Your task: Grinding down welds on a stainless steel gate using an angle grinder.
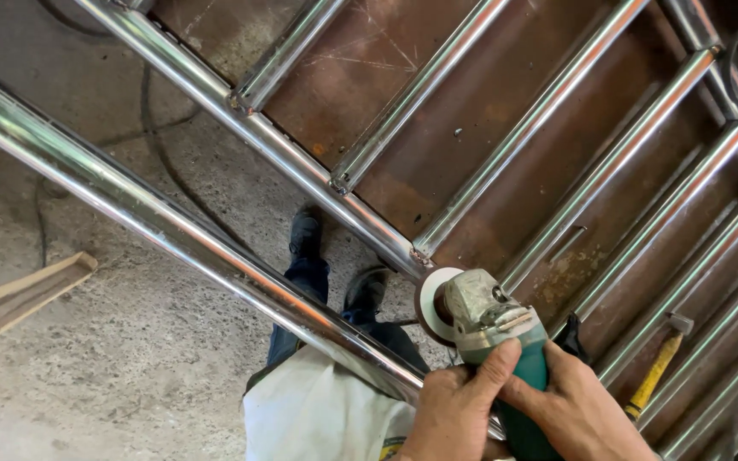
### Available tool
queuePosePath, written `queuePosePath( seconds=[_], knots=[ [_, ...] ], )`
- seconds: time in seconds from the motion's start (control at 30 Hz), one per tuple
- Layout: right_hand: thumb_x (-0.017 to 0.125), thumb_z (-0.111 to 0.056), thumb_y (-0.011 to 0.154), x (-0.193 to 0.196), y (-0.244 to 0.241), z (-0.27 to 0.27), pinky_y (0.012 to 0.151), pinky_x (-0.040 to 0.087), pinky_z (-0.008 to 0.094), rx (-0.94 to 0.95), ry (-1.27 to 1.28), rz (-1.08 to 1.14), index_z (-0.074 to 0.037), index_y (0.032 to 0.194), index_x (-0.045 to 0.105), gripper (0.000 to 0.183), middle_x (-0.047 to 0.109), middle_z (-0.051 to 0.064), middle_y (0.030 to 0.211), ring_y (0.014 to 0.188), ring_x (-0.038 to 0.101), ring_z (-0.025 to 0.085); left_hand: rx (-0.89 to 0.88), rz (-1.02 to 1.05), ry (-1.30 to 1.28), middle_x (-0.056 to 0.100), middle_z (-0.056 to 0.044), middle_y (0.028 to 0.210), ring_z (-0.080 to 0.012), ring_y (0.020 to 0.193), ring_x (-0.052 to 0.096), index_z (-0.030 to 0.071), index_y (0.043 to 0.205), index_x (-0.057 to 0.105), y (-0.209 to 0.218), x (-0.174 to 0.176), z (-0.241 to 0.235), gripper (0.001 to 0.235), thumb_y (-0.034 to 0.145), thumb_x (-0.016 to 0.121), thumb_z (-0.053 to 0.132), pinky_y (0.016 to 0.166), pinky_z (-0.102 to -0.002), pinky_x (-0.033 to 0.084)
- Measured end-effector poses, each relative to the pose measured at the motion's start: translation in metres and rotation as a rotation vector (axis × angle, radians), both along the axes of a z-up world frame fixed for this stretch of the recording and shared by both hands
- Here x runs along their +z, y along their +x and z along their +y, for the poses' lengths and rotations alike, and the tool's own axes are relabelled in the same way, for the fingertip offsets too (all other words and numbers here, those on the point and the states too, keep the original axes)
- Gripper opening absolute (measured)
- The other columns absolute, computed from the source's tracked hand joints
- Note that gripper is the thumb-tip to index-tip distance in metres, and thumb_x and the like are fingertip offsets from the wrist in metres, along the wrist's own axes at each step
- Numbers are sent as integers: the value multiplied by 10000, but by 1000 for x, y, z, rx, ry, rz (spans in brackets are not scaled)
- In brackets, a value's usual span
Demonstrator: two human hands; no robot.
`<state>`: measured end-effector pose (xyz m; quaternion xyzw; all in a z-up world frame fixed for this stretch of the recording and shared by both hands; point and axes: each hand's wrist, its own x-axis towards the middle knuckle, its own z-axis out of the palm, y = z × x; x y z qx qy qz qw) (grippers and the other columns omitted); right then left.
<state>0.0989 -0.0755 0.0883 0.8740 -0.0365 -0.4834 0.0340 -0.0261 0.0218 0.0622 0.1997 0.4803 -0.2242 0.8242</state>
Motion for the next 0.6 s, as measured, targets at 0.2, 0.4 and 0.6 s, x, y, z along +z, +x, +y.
queuePosePath(
  seconds=[0.2, 0.4, 0.6],
  knots=[
    [808, -366, 784, 2, -2, 23, 737, 611, 351, -46, 10, 47, -49, 1133, 753, 475, 832, 138, 899, 786, 745, 224, 37, 122, -31, 741, -146, 829, -181, 664, 678, -82, 983, 776, 1, 3, 12, 628, 884, 721, 536, 533, -279, 583],
    [811, -329, 796, -2, 2, 16, 736, 621, 330, 19, 14, 65, -56, 1148, 756, 449, 836, 108, 914, 794, 751, 200, 27, 86, -13, 803, -153, 998, -174, 909, 760, -39, 1072, 787, 1, 3, 16, 591, 891, 692, 516, 860, -277, 597],
    [794, -328, 788, 6, 5, 21, 784, 633, 340, 82, -22, -3, -137, 1207, 727, 465, 856, 96, 929, 824, 802, 211, 83, 33, -78, 796, -172, 1015, -211, 867, 743, -52, 1066, 767, 8, -4, 13, 589, 908, 680, 508, 735, -311, 608]
  ],
)
